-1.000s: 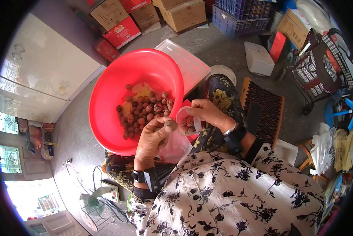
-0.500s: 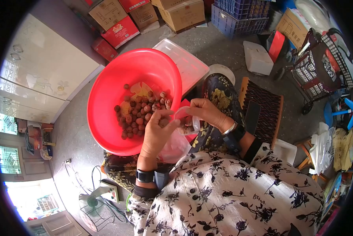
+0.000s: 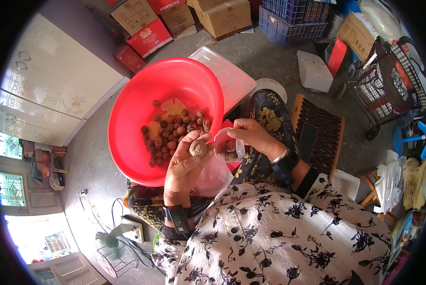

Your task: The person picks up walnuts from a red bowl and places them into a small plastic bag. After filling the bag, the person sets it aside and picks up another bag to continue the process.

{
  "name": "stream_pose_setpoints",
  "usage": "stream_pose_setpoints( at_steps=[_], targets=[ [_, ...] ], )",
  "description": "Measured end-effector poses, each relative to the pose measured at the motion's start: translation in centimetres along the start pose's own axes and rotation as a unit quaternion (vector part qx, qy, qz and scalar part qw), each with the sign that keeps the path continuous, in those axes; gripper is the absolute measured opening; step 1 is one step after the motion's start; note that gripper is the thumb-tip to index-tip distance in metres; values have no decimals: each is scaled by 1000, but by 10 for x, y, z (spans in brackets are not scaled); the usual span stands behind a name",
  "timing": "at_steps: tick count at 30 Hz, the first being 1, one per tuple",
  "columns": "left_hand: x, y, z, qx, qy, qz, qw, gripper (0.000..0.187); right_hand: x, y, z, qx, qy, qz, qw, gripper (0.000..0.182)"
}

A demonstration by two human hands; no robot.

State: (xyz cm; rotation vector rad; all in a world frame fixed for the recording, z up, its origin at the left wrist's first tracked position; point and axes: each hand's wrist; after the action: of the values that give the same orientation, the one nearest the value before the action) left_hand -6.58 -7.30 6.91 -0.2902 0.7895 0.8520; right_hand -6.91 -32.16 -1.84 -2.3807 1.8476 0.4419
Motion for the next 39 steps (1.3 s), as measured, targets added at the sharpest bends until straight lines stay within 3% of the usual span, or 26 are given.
stream_pose_setpoints(
  at_steps=[5, 10, 16, 19, 20, 22, 27, 32, 34, 39],
  targets=[
    [9, 1, -7, -24, 9, -30, 999, 58, 1, 1, -4, 2, 44, 6, 999, 27],
    [18, 6, -6, -1, -23, -17, 1000, 59, -1, 2, -5, -6, 8, 1, 1000, 27],
    [12, 4, -10, -12, -150, -5, 989, 49, -4, 4, -10, -28, 4, 5, 1000, 25],
    [-5, -6, -14, 2, -333, 58, 941, 43, -5, 3, -12, -19, 24, 9, 999, 26],
    [-2, -10, -17, 0, -334, 61, 941, 43, -5, 3, -12, -13, 39, 16, 999, 26],
    [2, -17, -20, 2, -499, 85, 863, 42, -2, 1, -7, -20, 53, 21, 998, 27],
    [-10, -25, -14, -28, -617, 69, 784, 38, -8, 4, -15, -30, -1, 15, 999, 26],
    [23, -27, 20, -46, -597, 130, 790, 31, -3, 0, -2, -29, -68, 0, 997, 23],
    [31, -29, 40, -18, -540, 198, 818, 29, -6, 0, -5, -21, -55, 10, 998, 23],
    [82, -41, 63, 69, -597, 170, 781, 30, -5, 3, -9, 6, -15, 5, 1000, 23]
  ],
)
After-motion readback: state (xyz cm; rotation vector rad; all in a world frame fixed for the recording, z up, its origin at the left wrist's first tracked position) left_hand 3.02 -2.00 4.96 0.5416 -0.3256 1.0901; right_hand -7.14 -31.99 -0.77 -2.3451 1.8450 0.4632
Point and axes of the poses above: each hand's wrist, its own y-axis away from the middle knuckle, its own x-axis out of the back of the hand, z = x × y, and after that the axes turned 5 degrees about -z, right-handed
